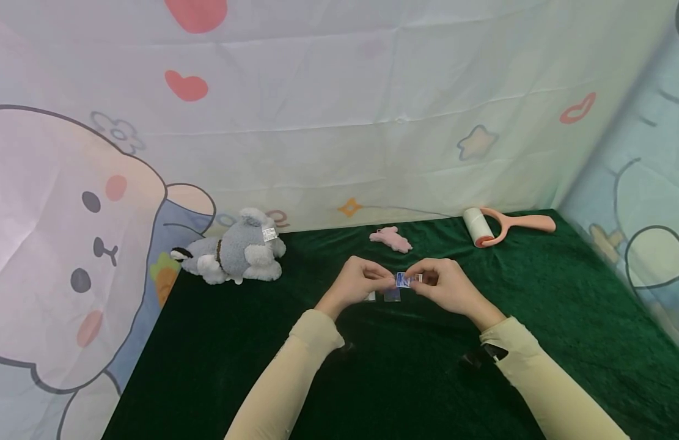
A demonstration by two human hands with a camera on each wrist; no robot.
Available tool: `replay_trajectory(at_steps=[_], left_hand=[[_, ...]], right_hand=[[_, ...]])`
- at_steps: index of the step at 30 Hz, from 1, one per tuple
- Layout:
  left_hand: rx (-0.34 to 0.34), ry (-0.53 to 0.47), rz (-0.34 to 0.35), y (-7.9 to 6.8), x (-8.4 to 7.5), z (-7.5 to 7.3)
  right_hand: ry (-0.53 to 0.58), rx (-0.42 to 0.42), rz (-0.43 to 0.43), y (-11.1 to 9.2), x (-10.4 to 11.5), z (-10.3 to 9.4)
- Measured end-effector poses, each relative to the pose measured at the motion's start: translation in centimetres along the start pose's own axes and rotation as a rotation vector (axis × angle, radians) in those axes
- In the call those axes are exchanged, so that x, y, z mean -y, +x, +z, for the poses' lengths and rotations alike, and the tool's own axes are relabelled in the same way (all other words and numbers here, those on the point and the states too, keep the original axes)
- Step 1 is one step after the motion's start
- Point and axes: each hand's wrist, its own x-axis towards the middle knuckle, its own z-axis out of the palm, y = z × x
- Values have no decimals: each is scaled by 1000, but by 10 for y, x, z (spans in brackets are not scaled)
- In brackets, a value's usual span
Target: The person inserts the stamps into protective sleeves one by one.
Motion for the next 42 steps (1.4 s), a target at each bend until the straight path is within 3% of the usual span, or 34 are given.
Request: replay_trajectory(at_steps=[9,22,42], left_hand=[[-11,10,-19,1,0,-1],[25,-42,-39,1,-3,-1],[64,-12,-4,0,-6,-1]], right_hand=[[17,11,-1,0,1,-1],[2,30,-34,1,-1,-3],[3,84,-46,5,0,-5]])
